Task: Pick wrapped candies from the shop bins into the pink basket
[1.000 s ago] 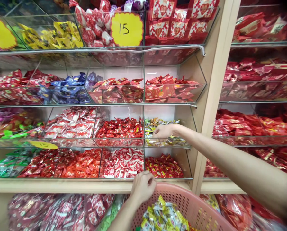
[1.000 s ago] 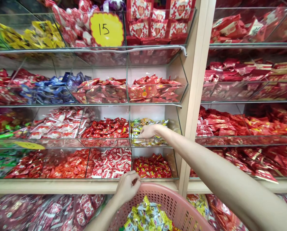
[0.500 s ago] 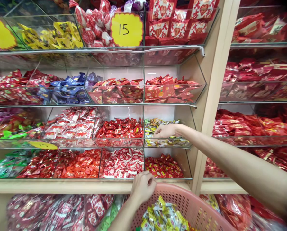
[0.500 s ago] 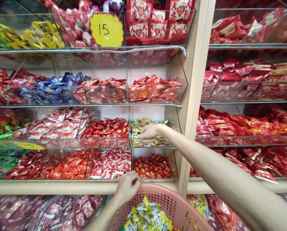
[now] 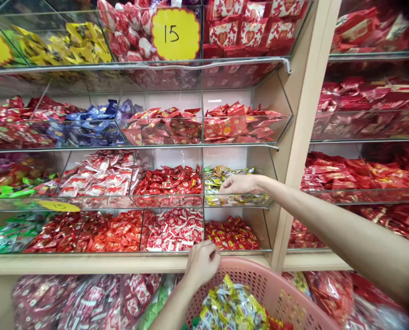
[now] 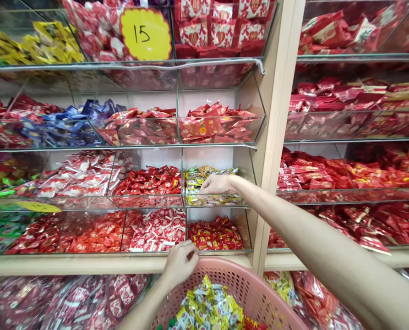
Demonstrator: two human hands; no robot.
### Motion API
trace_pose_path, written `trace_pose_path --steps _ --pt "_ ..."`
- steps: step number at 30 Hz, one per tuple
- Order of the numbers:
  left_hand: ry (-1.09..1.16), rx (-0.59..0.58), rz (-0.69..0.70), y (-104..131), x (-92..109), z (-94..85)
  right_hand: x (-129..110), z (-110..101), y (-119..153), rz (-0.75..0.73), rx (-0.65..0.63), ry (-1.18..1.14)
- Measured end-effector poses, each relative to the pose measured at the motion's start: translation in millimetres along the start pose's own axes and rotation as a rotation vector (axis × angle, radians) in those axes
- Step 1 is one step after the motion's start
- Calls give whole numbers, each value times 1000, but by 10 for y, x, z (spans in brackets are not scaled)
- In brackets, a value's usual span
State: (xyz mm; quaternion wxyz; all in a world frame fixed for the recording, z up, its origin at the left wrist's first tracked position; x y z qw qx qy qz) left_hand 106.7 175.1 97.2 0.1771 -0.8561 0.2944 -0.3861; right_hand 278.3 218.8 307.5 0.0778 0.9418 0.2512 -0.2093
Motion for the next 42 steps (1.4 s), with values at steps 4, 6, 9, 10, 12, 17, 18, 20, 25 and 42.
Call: trace_pose_path --steps 4,6,9,10,12,17,18,20,25,42 --pt "-9 -2 -3 0 10 -6 31 -5 10 1 30 0" --pt "-12 -1 -3 -1 14 -7 65 8 -3 3 44 -22" --pt "-15 -1 1 -3 14 -7 125 16 -36 13 69 -60" --pt "-17 -3 2 -3 13 -7 144 5 -42 19 99 -75" --pt "-20 -8 5 -3 12 -9 178 -43 -21 29 182 -109" --pt "-42 -20 3 -5 29 -14 217 -185 338 22 375 -276" --pt "-41 -28 6 -7 33 -13 214 -179 459 4 418 -310" --pt "-44 -28 9 -11 39 -10 199 -88 720 -20 485 -351" --pt "-38 -38 -1 -10 47 1 236 651 1212 57 278 -356" --pt "-34 -38 -3 1 58 -8 451 2107 659 -276 236 175"
Point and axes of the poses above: each hand's wrist, its own y-axis away from the middle knuckle, its own z-axis out of the palm, x = y × z, the point moved 1 cm from there along -y, towards the middle knuckle, and after that the axes turned 11 degrees about y, right-handed, at the moved point
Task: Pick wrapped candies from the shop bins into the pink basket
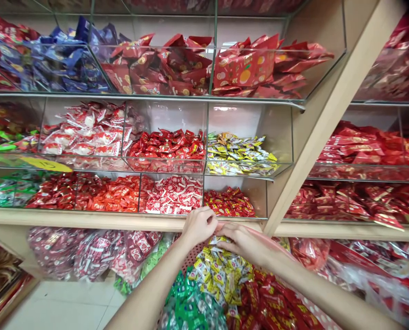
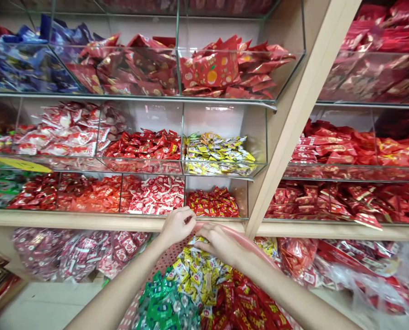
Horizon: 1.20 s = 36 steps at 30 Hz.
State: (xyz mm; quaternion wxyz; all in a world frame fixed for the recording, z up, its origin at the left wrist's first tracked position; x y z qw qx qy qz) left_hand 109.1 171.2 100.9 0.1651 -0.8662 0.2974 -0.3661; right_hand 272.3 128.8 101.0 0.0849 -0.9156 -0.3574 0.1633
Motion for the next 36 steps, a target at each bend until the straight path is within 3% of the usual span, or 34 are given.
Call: trace_pose_path --steps 8,15,19,25,28,32,36 --pt "-10 -8 -14 -1 9 -6 14 101 103 -26 37 183" --pt "-12 -10 -13 -5 25 -9 31 -12 194 85 47 281" --pt "-19 -9 -12 -4 19 -4 43 27 211 118 53 344" --pt "-19 4 -2 -4 17 -8 75 225 170 22 130 533" --pt "-17 9 -5 -3 18 -10 51 217 161 -34 145 602" --pt "-14 13 -4 -6 29 -18 -31 -94 145 -52 203 516" --pt "-14 -10 -21 -6 33 -26 -149 -749 -15 -61 385 372"
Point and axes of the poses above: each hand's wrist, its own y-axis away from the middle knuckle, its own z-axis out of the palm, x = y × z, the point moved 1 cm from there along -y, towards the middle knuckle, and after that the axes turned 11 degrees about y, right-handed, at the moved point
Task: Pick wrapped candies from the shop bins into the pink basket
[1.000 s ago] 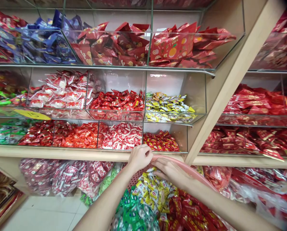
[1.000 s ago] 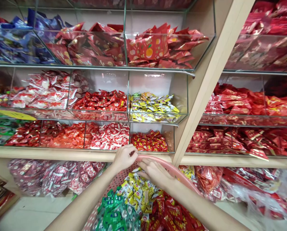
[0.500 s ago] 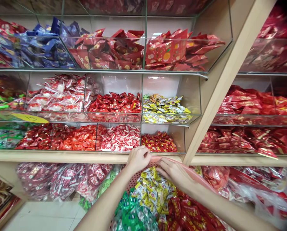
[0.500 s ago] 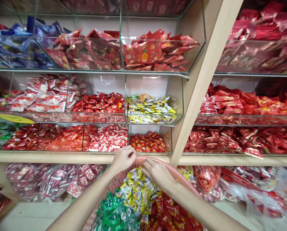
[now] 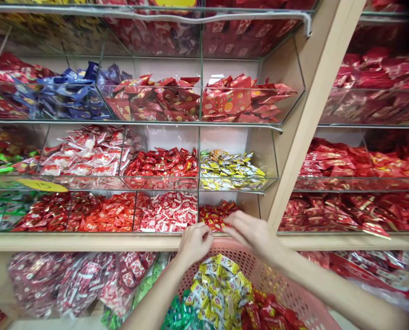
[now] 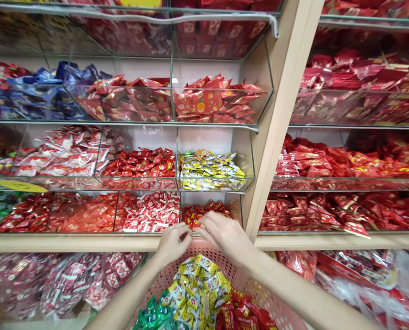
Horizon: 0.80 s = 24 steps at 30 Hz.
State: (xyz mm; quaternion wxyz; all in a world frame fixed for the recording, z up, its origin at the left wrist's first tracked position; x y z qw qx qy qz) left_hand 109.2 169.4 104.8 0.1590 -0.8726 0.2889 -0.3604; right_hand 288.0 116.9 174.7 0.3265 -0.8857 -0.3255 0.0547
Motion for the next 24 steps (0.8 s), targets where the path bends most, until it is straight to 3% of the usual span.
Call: trace_pose_path --steps 3,6,8,11,13,15,24 --pt "21 -8 -22 3 -10 2 146 -409 -489 62 169 -56" --pt "33 1 -20 9 -23 8 365 -630 -1031 162 237 -76" --pt "35 14 -11 12 -32 11 535 -623 -1340 192 158 -150" --pt "40 34 -5 13 -42 12 748 -442 -1638 254 -127 -265" --pt "48 36 -7 10 -47 12 819 -294 -1719 318 -334 -329" --pt "49 38 -8 7 -51 12 837 -181 -1736 378 -452 -297" --pt "59 47 14 -3 -61 15 726 -33 -1780 441 -469 63"
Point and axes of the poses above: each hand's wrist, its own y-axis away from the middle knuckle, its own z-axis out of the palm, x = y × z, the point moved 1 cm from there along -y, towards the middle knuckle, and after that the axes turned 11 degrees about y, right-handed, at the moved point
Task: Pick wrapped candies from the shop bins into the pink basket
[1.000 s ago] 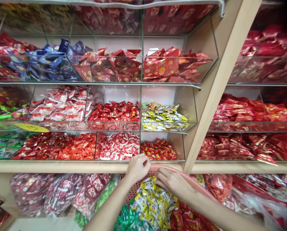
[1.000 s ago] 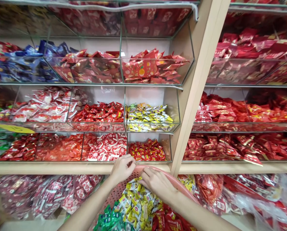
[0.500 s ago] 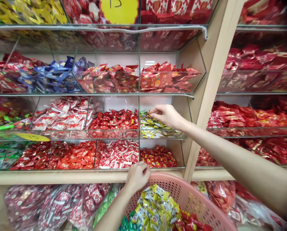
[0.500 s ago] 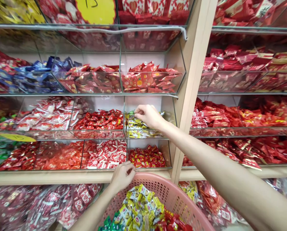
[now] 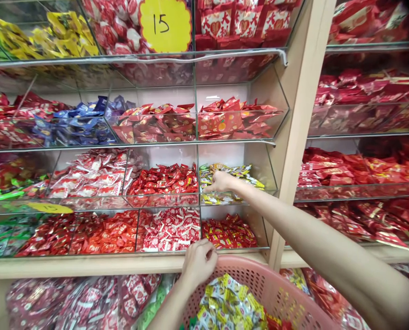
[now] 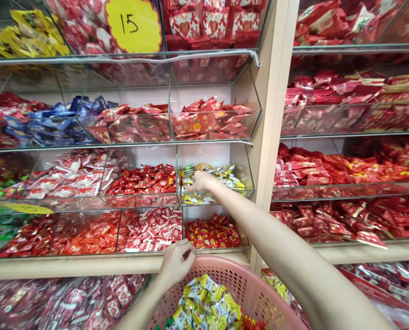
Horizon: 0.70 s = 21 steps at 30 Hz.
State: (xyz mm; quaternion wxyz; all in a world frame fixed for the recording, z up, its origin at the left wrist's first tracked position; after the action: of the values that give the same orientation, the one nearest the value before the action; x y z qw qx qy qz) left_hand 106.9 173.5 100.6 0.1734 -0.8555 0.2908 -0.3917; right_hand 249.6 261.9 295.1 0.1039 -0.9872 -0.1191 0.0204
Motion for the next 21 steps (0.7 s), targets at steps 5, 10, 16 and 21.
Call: trace_pose_path --steps 5,10,16,21 --pt "6 -1 -3 -4 -16 6 -83 -21 69 -16 -23 71" --pt "18 0 -14 6 -14 10 -81 -23 85 -12 -41 39" --pt "19 5 -23 13 -22 21 -72 -6 11 -15 -85 28" --pt "17 15 -15 8 -19 17 -85 -2 7 -15 -83 27"
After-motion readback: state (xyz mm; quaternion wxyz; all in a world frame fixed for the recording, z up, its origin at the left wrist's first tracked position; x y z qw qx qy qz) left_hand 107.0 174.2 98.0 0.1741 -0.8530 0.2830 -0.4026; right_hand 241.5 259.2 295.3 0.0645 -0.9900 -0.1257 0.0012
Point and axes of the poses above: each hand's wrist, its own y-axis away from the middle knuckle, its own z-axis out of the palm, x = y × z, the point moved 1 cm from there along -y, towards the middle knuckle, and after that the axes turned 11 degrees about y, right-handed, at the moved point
